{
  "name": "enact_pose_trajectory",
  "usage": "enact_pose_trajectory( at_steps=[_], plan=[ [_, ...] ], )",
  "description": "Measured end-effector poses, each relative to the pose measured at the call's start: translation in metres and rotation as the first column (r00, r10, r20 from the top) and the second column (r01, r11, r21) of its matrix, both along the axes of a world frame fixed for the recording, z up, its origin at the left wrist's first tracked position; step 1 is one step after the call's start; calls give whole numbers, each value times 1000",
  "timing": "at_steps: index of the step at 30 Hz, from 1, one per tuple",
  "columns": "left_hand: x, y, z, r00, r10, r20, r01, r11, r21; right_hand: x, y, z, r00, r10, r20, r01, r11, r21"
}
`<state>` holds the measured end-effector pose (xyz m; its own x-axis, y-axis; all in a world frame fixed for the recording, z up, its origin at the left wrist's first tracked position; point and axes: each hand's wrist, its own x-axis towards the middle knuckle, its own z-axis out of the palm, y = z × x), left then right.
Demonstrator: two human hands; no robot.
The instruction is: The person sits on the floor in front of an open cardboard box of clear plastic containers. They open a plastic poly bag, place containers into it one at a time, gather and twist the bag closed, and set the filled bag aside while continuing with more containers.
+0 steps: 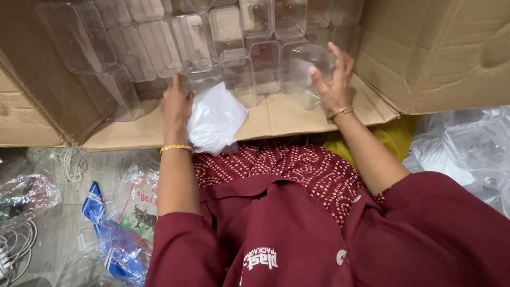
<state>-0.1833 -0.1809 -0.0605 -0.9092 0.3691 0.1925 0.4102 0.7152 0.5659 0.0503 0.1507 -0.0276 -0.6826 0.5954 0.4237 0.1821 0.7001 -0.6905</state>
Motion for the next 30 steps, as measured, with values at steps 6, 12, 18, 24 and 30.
enact_pose_trajectory(
  at_steps=[6, 12, 18, 24, 30],
  plan=[
    [7, -5, 7, 986, 165, -25, -165, 986, -4, -2, 2, -13, 991, 93, 97, -73, 979, -190],
    [25, -28, 2, 962, 257, -90, -227, 940, 253, -9, 23, -30, 990, 131, 54, -94, 892, -442],
    [47, -54, -4, 967, 246, -62, -171, 812, 558, -11, 26, -40, 980, 182, 78, -130, 888, -440],
    [72, -13, -8, 986, -86, 142, -75, 531, 844, -9, 26, -38, 978, 197, 69, -147, 884, -444],
    [120, 91, -14, 972, -78, 222, -137, 578, 805, -7, 26, -38, 965, 253, 64, -195, 864, -464]
  ],
)
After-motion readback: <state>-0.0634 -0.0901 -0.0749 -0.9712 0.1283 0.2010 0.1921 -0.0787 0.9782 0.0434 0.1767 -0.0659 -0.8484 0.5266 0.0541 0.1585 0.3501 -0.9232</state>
